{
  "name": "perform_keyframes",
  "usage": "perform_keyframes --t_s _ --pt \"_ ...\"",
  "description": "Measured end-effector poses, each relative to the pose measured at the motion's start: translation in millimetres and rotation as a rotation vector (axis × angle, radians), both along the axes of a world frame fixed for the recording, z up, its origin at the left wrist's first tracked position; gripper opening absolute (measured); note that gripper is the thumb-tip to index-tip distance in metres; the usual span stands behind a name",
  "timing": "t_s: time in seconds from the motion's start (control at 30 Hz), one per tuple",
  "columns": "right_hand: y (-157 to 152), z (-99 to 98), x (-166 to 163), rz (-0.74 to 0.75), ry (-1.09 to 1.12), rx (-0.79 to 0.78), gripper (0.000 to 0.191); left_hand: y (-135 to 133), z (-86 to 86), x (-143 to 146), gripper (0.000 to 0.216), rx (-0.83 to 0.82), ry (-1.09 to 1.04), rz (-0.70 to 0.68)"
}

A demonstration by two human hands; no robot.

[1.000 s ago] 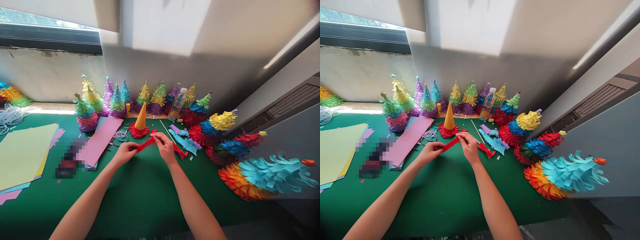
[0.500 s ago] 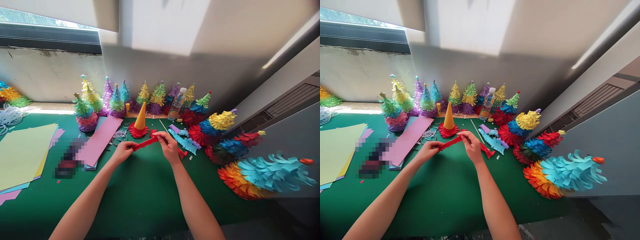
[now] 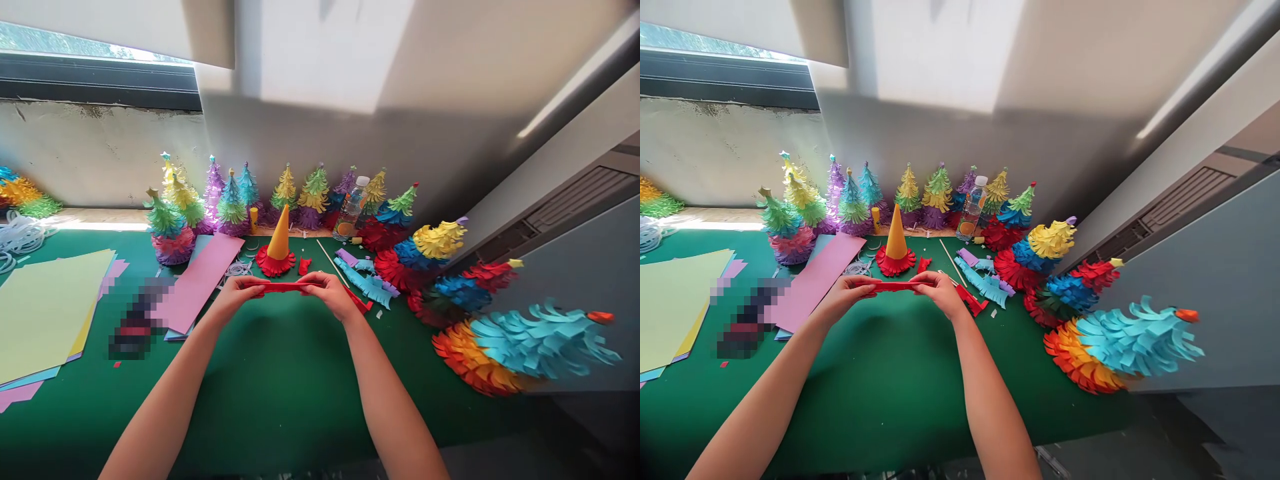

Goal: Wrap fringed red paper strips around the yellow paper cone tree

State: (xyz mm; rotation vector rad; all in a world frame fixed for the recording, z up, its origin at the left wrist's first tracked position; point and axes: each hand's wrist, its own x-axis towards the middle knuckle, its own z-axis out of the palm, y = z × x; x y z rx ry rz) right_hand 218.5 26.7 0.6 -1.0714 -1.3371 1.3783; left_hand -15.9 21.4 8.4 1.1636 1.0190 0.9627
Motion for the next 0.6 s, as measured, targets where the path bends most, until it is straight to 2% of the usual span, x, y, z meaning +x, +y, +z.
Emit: perform_keyframes --t_s 0.2,0.33,0.43,0.6 --pt "-6.8 7.5 -1.2 0.082 0.167 -0.089 0.015 -4.4 7.4 -2.8 0.028 -0.195 -0.241 -0.107" --pt "-12.2 11.3 -3.6 0.155 0.323 -0.18 0.02 -6.4 7.7 -1.4 0.028 -0.238 -0.332 -0.156" --pt "-12.7 9.4 -4.3 0.174 0.347 -0.214 0.026 -5.6 4.2 -0.7 0.03 -0.206 -0.308 -0.129" --pt "-7.3 5.7 -2.0 0.172 0.292 -0.174 0.027 1.1 -4.3 -1.0 0.034 -0.074 -0.122 -0.022"
